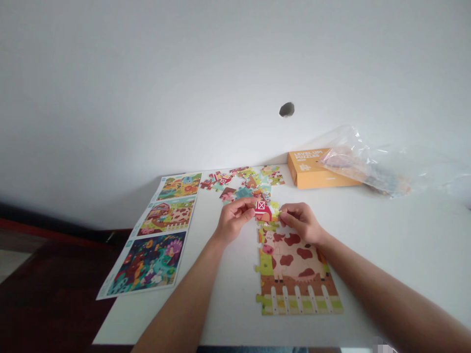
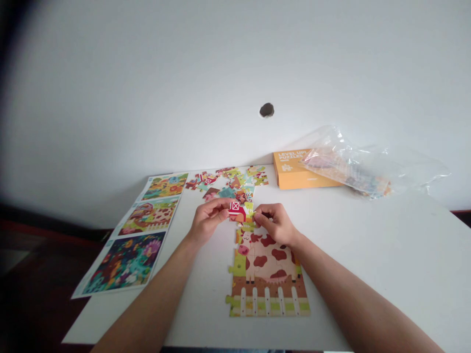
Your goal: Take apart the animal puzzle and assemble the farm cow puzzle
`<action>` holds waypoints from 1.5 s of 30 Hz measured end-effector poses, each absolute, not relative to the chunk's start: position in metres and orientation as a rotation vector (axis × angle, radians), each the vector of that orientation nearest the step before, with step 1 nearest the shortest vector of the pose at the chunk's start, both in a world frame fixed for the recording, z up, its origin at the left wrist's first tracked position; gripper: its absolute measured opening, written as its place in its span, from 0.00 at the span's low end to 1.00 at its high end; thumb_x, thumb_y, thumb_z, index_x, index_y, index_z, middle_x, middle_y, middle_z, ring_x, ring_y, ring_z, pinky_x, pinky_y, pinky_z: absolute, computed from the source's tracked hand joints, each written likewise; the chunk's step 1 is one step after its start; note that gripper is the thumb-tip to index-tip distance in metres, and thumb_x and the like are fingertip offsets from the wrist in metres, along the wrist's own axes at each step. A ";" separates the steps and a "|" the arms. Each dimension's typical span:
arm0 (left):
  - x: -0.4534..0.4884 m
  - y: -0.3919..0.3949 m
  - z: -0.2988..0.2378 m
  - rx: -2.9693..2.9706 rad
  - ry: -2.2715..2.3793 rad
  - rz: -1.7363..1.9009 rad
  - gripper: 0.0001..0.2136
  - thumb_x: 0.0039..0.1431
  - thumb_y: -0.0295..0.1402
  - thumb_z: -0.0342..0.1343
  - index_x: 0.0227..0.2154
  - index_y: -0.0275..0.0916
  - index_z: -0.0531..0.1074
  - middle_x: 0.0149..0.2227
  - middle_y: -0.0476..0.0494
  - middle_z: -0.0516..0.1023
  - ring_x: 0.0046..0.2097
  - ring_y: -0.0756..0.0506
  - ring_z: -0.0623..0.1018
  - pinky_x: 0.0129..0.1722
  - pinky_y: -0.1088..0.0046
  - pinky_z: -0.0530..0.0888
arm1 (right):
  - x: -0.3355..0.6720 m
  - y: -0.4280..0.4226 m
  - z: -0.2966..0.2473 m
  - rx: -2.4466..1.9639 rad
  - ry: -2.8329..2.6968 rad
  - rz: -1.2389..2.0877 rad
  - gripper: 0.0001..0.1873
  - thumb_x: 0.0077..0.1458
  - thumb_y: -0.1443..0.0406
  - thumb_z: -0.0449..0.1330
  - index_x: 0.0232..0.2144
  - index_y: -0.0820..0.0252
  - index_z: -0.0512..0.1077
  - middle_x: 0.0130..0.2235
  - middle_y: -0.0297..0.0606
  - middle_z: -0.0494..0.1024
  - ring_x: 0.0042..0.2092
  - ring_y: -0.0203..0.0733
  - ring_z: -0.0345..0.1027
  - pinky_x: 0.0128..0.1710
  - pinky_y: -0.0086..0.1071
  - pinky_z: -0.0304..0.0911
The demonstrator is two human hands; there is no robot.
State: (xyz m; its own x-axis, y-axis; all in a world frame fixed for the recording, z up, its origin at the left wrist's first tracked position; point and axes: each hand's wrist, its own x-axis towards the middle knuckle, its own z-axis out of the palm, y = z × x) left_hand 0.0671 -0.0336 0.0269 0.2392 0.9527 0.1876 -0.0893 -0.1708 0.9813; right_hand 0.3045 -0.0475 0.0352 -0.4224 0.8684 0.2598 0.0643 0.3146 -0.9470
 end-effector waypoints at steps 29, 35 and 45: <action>0.070 -0.034 0.029 1.409 0.922 1.186 0.12 0.54 0.35 0.63 0.39 0.36 0.75 0.29 0.49 0.71 0.32 0.50 0.70 0.34 0.74 0.67 | 0.302 -0.047 0.033 -1.007 -1.932 0.951 0.19 0.63 0.60 0.52 0.21 0.61 0.64 0.21 0.31 0.64 0.25 0.32 0.53 0.26 0.29 0.50; 0.071 -0.034 0.031 1.418 0.905 1.182 0.11 0.55 0.35 0.63 0.40 0.36 0.74 0.28 0.49 0.71 0.32 0.50 0.70 0.34 0.75 0.67 | 0.302 -0.047 0.034 -1.023 -1.934 0.942 0.20 0.64 0.58 0.51 0.21 0.61 0.64 0.22 0.31 0.64 0.25 0.32 0.53 0.26 0.28 0.50; 0.071 -0.035 0.036 1.659 1.116 1.125 0.07 0.57 0.35 0.59 0.31 0.36 0.72 0.27 0.49 0.71 0.29 0.50 0.69 0.30 0.76 0.66 | 0.298 -0.046 0.035 -1.046 -2.100 0.820 0.19 0.63 0.58 0.52 0.25 0.61 0.70 0.22 0.31 0.67 0.25 0.33 0.54 0.28 0.29 0.52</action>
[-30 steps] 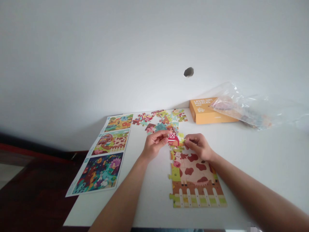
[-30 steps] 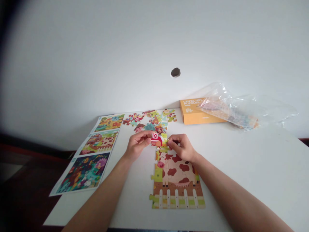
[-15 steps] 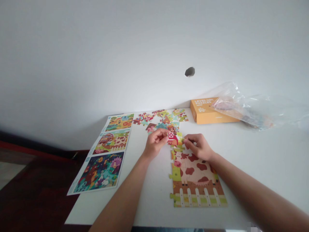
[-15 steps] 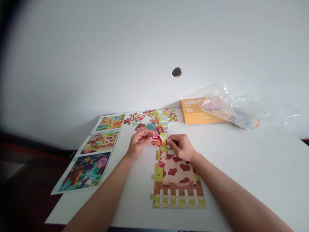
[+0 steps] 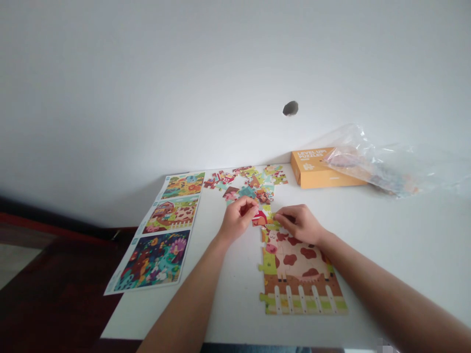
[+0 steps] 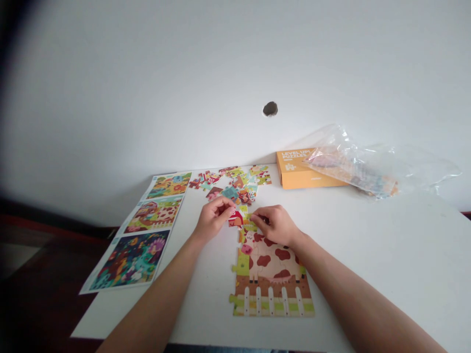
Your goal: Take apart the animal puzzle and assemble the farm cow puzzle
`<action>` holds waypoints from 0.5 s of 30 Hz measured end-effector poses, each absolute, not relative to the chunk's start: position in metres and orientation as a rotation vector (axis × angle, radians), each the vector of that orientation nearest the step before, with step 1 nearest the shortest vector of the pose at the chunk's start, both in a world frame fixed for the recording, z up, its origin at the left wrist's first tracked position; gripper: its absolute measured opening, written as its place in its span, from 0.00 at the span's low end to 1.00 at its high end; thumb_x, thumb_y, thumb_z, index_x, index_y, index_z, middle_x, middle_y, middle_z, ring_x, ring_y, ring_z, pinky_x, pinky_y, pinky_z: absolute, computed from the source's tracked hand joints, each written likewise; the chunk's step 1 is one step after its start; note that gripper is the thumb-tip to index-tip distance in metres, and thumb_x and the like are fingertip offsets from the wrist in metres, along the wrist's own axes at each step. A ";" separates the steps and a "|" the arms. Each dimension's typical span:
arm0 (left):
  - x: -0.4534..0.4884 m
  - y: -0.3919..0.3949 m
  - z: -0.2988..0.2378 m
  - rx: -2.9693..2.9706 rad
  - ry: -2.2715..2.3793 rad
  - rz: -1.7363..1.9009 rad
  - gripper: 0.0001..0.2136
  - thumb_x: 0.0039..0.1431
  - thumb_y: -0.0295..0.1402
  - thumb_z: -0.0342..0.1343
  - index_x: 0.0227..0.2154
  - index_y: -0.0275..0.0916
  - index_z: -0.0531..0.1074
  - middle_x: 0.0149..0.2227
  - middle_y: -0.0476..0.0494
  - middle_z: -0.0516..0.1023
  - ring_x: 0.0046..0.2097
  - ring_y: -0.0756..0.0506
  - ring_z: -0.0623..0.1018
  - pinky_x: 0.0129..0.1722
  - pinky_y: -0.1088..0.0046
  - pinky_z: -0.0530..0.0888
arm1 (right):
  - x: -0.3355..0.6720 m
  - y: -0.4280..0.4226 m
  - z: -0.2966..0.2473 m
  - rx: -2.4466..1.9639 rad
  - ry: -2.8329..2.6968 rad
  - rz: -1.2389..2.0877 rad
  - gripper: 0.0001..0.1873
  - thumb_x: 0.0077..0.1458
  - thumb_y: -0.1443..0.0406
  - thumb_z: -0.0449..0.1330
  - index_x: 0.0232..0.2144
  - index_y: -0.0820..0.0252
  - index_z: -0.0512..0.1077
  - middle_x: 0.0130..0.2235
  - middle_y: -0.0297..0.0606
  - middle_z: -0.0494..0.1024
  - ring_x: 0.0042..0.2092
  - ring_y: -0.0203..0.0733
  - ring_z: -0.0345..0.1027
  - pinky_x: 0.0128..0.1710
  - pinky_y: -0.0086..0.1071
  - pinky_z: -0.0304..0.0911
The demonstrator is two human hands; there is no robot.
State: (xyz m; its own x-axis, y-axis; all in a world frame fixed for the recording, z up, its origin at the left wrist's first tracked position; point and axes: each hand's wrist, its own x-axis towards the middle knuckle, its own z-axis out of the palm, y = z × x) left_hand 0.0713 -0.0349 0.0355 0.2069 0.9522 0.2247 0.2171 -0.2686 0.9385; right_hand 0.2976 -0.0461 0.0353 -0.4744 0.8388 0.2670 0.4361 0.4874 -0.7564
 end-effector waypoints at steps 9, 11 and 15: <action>0.067 -0.033 0.031 1.953 1.331 1.010 0.07 0.57 0.27 0.51 0.29 0.37 0.75 0.27 0.48 0.75 0.29 0.48 0.71 0.31 0.74 0.66 | 0.298 -0.046 0.036 -1.167 -2.104 0.753 0.19 0.63 0.58 0.52 0.25 0.60 0.73 0.22 0.33 0.69 0.25 0.34 0.56 0.28 0.29 0.53; 0.066 -0.032 0.030 2.013 1.360 0.991 0.08 0.57 0.26 0.50 0.28 0.38 0.75 0.27 0.48 0.75 0.29 0.48 0.71 0.31 0.74 0.66 | 0.298 -0.046 0.036 -1.178 -2.101 0.751 0.18 0.62 0.58 0.52 0.25 0.60 0.73 0.22 0.33 0.69 0.25 0.34 0.56 0.28 0.29 0.53; 0.060 -0.031 0.027 2.107 1.408 0.949 0.09 0.57 0.25 0.50 0.29 0.38 0.75 0.28 0.48 0.76 0.29 0.48 0.72 0.32 0.73 0.66 | 0.299 -0.045 0.034 -1.204 -2.096 0.742 0.17 0.62 0.59 0.53 0.27 0.60 0.75 0.22 0.32 0.69 0.25 0.34 0.57 0.28 0.29 0.53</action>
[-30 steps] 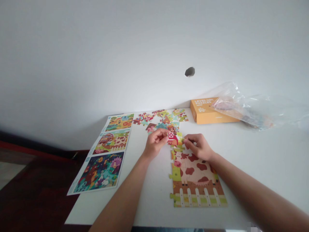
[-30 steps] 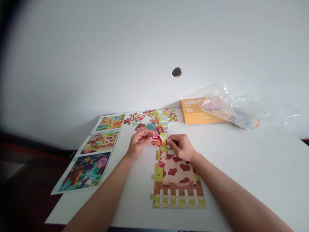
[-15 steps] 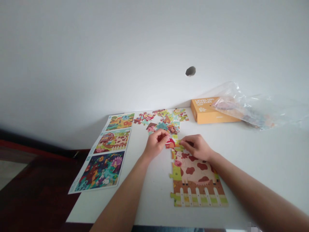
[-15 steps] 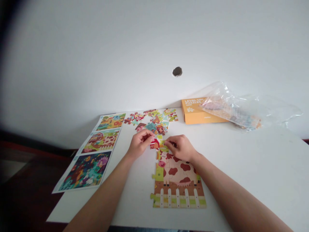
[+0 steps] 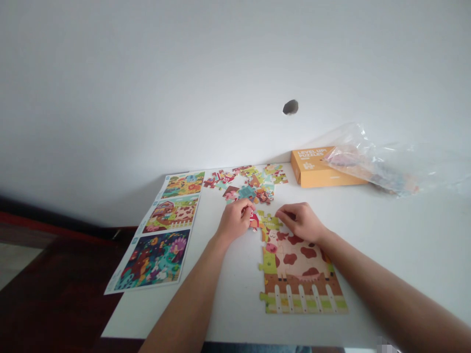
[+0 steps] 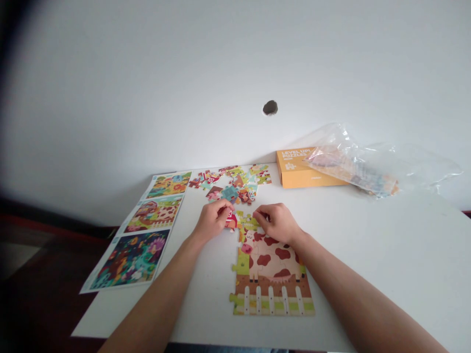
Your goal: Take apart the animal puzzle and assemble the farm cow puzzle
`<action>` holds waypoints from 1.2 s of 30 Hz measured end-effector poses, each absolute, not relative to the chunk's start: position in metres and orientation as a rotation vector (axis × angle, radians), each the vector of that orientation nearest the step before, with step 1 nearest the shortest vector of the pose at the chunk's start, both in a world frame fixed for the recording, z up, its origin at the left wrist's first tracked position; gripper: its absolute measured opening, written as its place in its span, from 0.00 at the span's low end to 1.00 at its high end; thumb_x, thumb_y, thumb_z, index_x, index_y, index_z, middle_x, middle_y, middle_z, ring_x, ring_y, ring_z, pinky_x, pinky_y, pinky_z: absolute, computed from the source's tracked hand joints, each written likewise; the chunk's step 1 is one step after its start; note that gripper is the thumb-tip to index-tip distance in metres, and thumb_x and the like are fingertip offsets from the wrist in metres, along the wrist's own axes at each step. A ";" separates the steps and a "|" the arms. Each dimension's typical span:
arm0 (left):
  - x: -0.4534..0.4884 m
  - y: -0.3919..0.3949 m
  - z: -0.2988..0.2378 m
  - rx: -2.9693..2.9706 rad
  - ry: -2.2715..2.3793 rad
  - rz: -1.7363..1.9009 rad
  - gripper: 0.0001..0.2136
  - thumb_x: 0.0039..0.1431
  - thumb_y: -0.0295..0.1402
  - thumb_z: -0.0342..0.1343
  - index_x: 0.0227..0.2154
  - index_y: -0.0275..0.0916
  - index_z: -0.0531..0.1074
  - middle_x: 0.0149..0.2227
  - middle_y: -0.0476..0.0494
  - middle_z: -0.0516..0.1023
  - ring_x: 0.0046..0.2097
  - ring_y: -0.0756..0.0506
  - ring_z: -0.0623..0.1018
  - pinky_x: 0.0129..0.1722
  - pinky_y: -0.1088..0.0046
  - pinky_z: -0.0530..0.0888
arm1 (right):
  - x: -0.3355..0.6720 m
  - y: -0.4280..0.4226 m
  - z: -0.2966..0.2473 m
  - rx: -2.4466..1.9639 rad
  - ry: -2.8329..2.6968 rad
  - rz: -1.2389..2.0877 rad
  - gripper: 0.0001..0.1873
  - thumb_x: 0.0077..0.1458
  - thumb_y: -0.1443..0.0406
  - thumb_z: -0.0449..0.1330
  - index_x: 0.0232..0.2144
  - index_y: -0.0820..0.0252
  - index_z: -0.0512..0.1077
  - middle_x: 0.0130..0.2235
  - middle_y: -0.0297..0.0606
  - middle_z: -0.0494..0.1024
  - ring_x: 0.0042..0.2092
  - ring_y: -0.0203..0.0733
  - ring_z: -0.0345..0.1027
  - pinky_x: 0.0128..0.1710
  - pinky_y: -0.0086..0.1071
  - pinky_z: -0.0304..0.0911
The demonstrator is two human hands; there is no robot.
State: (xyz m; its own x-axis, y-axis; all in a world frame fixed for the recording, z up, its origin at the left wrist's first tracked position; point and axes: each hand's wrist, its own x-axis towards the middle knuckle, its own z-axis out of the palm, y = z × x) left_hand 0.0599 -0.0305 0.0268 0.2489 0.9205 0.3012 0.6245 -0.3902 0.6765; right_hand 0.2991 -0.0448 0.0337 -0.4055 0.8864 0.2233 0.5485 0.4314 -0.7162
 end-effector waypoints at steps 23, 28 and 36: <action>0.062 -0.032 0.030 2.103 1.368 1.019 0.08 0.60 0.29 0.53 0.34 0.40 0.78 0.36 0.45 0.81 0.35 0.46 0.77 0.35 0.73 0.70 | 0.299 -0.042 0.029 -1.261 -2.077 0.776 0.14 0.61 0.58 0.55 0.35 0.58 0.78 0.25 0.34 0.75 0.26 0.36 0.64 0.31 0.29 0.57; 0.067 -0.032 0.029 1.892 1.327 1.187 0.08 0.61 0.35 0.56 0.36 0.38 0.78 0.35 0.45 0.81 0.32 0.48 0.75 0.32 0.74 0.69 | 0.299 -0.042 0.029 -1.237 -2.066 0.824 0.17 0.61 0.54 0.55 0.42 0.57 0.76 0.26 0.32 0.75 0.26 0.35 0.62 0.30 0.29 0.57; 0.075 -0.034 0.022 1.876 1.254 1.094 0.11 0.63 0.38 0.55 0.40 0.40 0.79 0.39 0.42 0.82 0.37 0.45 0.78 0.36 0.72 0.72 | 0.298 -0.043 0.032 -1.194 -2.075 0.778 0.16 0.61 0.56 0.55 0.25 0.58 0.68 0.21 0.29 0.65 0.24 0.33 0.55 0.27 0.29 0.51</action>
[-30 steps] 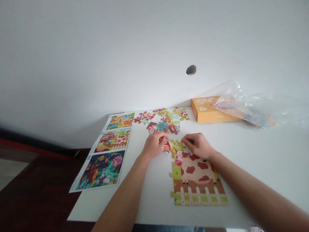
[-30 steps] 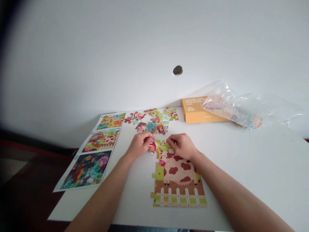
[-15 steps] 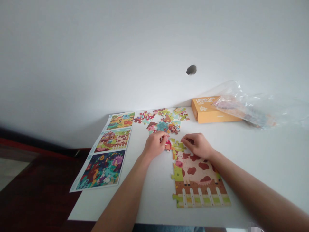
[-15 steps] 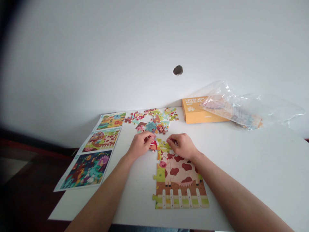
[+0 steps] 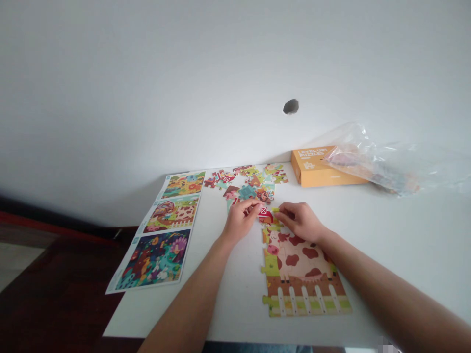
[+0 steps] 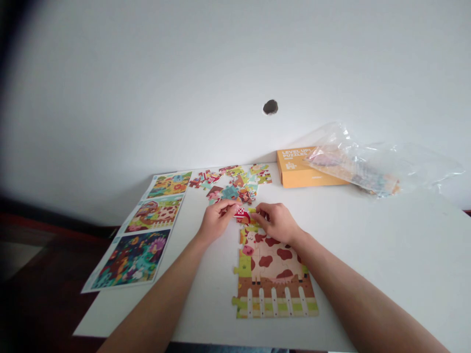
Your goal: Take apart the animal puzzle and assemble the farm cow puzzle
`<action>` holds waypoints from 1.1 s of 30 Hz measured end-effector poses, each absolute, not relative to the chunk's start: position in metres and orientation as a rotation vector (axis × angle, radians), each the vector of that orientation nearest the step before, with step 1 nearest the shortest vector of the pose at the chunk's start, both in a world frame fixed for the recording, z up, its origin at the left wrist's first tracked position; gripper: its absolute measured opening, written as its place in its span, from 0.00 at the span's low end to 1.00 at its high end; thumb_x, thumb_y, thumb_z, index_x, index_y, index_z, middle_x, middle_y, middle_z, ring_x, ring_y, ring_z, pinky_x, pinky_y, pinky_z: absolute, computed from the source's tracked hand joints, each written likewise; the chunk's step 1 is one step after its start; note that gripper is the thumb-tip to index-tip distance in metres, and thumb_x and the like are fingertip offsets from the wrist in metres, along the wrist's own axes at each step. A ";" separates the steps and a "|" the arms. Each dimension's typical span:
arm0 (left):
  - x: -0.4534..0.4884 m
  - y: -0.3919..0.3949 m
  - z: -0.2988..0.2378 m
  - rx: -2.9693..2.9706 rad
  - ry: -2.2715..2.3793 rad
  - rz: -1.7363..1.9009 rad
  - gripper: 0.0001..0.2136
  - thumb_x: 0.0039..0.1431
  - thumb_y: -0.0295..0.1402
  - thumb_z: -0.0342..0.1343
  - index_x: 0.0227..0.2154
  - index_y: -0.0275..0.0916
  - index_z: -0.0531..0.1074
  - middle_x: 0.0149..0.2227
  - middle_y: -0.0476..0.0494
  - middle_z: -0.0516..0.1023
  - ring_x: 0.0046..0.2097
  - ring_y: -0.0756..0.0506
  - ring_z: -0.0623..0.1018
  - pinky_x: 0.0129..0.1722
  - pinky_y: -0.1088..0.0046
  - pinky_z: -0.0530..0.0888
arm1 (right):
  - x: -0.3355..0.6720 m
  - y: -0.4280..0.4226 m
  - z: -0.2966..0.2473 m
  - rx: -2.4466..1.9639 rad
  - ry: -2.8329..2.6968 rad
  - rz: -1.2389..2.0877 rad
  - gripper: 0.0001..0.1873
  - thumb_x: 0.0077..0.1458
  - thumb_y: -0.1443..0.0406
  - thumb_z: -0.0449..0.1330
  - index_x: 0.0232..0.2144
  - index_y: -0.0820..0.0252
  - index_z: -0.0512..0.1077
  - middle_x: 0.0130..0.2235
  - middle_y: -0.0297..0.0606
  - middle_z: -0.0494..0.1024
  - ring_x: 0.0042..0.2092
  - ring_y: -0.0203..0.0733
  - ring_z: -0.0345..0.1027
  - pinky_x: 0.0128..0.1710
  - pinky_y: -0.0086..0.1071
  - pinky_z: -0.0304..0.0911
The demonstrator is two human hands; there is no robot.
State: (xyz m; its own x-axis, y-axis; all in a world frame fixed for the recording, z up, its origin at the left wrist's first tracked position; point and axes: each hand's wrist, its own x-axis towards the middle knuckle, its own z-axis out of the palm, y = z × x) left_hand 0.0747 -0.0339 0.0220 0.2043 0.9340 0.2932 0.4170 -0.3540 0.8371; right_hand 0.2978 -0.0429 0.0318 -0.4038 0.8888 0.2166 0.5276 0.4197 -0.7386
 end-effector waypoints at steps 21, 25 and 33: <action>0.070 -0.026 0.018 2.493 1.456 0.747 0.16 0.59 0.34 0.60 0.51 0.44 0.75 0.49 0.43 0.76 0.52 0.37 0.66 0.55 0.55 0.63 | 0.299 -0.049 0.037 -1.067 -2.219 0.898 0.09 0.57 0.65 0.55 0.25 0.58 0.63 0.20 0.28 0.64 0.23 0.31 0.52 0.25 0.27 0.48; 0.069 -0.025 0.017 2.501 1.554 0.707 0.15 0.58 0.37 0.61 0.49 0.46 0.76 0.53 0.45 0.75 0.54 0.36 0.65 0.57 0.53 0.61 | 0.299 -0.048 0.037 -1.043 -2.182 0.826 0.13 0.57 0.65 0.55 0.22 0.58 0.59 0.20 0.27 0.59 0.23 0.31 0.50 0.26 0.28 0.47; 0.077 -0.028 0.019 2.402 1.650 0.810 0.06 0.53 0.37 0.65 0.30 0.42 0.77 0.44 0.47 0.79 0.51 0.38 0.69 0.55 0.57 0.63 | 0.300 -0.045 0.035 -1.241 -1.874 0.674 0.14 0.60 0.62 0.54 0.24 0.58 0.61 0.20 0.27 0.60 0.23 0.32 0.50 0.26 0.29 0.48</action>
